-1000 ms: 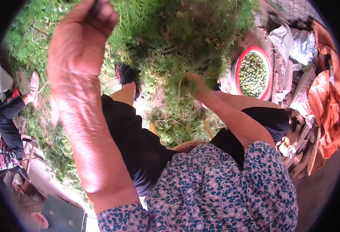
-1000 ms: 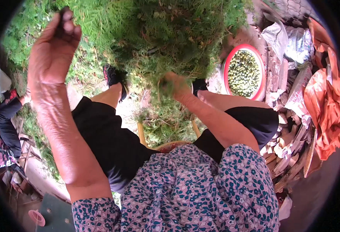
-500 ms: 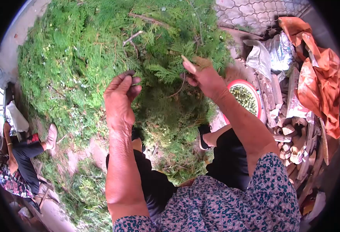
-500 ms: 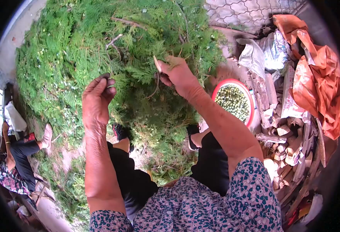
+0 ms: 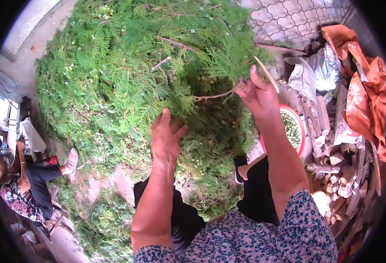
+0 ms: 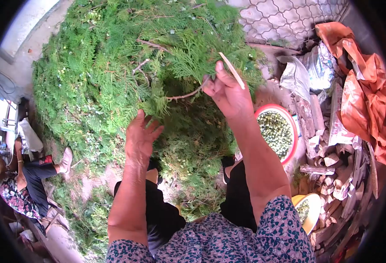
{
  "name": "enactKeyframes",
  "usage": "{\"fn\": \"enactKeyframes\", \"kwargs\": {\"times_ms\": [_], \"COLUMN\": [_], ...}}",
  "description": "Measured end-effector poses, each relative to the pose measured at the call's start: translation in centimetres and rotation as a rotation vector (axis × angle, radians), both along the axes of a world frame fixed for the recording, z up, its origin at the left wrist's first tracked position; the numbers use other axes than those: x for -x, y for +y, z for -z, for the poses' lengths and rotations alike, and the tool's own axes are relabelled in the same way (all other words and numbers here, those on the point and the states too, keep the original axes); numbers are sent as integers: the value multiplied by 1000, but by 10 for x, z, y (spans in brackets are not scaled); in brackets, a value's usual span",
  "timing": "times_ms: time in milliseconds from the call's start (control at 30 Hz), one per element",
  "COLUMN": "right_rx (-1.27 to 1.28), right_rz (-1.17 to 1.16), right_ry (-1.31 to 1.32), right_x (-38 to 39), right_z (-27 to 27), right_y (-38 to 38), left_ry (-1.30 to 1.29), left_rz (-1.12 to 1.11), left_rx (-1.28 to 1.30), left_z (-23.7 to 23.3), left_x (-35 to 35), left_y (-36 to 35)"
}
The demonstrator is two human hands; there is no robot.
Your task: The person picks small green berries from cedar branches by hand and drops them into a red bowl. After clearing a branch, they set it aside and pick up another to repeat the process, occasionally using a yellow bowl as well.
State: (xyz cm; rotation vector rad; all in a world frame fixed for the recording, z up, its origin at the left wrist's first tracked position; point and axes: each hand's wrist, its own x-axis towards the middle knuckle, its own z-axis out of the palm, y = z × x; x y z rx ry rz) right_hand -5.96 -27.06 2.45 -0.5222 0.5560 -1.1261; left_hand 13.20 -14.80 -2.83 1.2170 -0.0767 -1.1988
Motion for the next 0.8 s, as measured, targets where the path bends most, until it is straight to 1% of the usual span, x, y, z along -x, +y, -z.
{"fn": "enactKeyframes", "kwargs": {"times_ms": [67, 100, 133, 200, 233, 267, 333, 367, 400, 467, 500, 533, 600, 667, 767, 800], "right_rx": [-2, -5, -8, 101, 119, 124, 346, 411, 417, 499, 452, 457, 406, 416, 543, 542], "right_rz": [-77, -113, -149, -259, -302, -304, -406, -552, -550, -664, -660, -657, -463, -410, -338, -332], "right_ry": [-103, -125, -146, -2, 50, 45, 216, 153, 149, 365, 302, 299, 406, 438, 722, 725], "right_x": [2, 4, 5, 7, 9, 10, 8, 8, 9, 13, 11, 10, 8, 5, 0, -6], "right_z": [1, 3, 4, 1, 3, 9, 13, 9, 7, 3, -5, -7, -11, -22, -28, -20], "right_y": [3, 5, 7, 14, 16, 20, 27, 25, 23, 21, 25, 27, 30, 33, 31, 32], "left_ry": [317, 414, 411, 276, 279, 273, 136, 125, 120, 273, 253, 249, 225, 219, 220, 222], "left_rz": [-31, -121, -123, -17, -40, -40, -120, -204, -202, -225, -209, -207, -227, -249, -245, -239], "left_rx": [77, 14, 15, 338, 317, 321, 316, 292, 297, 289, 294, 298, 274, 257, 302, 303], "left_z": [-8, -12, -10, -7, -10, -13, -19, -21, -18, -6, -10, -15, -25, -23, -26, -28], "left_x": [4, 6, 7, 7, 6, 6, 6, 6, 3, -7, -7, -7, -3, -3, -1, 2], "left_y": [-4, -10, -12, -16, -17, -17, -18, -18, -18, -18, -16, -15, -14, -16, -15, -15]}}
